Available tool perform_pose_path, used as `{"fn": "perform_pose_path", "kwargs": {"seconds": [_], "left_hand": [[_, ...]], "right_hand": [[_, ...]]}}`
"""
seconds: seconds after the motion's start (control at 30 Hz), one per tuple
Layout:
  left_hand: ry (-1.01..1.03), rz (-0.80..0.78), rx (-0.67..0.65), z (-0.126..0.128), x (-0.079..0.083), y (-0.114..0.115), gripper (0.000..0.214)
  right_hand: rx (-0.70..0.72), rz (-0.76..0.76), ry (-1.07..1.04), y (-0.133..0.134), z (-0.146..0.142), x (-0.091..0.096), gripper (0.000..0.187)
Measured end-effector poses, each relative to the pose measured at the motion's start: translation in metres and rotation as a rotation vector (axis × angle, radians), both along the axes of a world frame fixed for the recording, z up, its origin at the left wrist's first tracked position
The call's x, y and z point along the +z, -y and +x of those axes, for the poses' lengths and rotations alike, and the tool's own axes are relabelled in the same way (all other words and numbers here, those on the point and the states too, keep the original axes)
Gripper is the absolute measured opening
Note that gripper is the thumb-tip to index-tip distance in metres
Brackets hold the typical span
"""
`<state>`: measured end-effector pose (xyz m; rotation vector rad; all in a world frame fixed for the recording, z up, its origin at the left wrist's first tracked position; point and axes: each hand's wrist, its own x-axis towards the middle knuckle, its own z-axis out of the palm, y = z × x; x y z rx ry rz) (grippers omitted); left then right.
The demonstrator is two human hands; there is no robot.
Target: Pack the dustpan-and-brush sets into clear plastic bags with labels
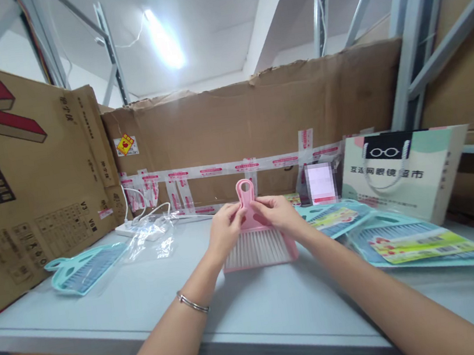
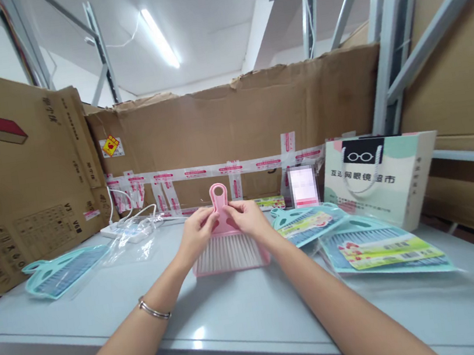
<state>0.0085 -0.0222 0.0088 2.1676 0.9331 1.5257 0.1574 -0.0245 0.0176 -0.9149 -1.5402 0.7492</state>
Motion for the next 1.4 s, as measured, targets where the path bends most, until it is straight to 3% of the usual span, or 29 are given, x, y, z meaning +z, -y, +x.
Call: {"fn": "perform_pose_path", "kwargs": {"seconds": [0.13, 0.37, 0.57, 0.83, 1.1, 1.23, 1.33, 1.4], "left_hand": [[0.146, -0.274, -0.120, 0.002, 0.008, 0.005, 0.032], [0.365, -0.363, -0.096, 0.003, 0.019, 0.014, 0.028], [0.420, -0.320, -0.057, 0.006, 0.016, 0.011, 0.025], [0.288, -0.191, 0.049, 0.005, 0.014, 0.010, 0.021], [0.350, -0.301, -0.050, 0.005, 0.012, 0.005, 0.026], [0.342, -0.259, -0.028, 0.005, 0.011, 0.006, 0.022], [0.349, -0.249, 0.019, 0.006, 0.013, 0.009, 0.021], [0.344, -0.246, 0.046, 0.007, 0.013, 0.011, 0.021]], "right_hand": [[-0.030, 0.007, -0.019, 0.004, -0.005, -0.003, 0.034], [-0.155, 0.120, 0.075, 0.010, -0.014, -0.011, 0.031], [-0.270, 0.226, 0.113, 0.010, -0.017, -0.018, 0.032], [-0.315, 0.221, 0.066, 0.008, -0.020, -0.019, 0.034], [-0.324, 0.242, 0.216, 0.019, -0.017, -0.013, 0.032], [-0.296, 0.304, 0.250, 0.019, -0.012, -0.016, 0.035], [-0.404, 0.356, 0.218, 0.013, -0.009, -0.022, 0.040], [-0.482, 0.413, 0.233, 0.009, -0.008, -0.025, 0.033]]}}
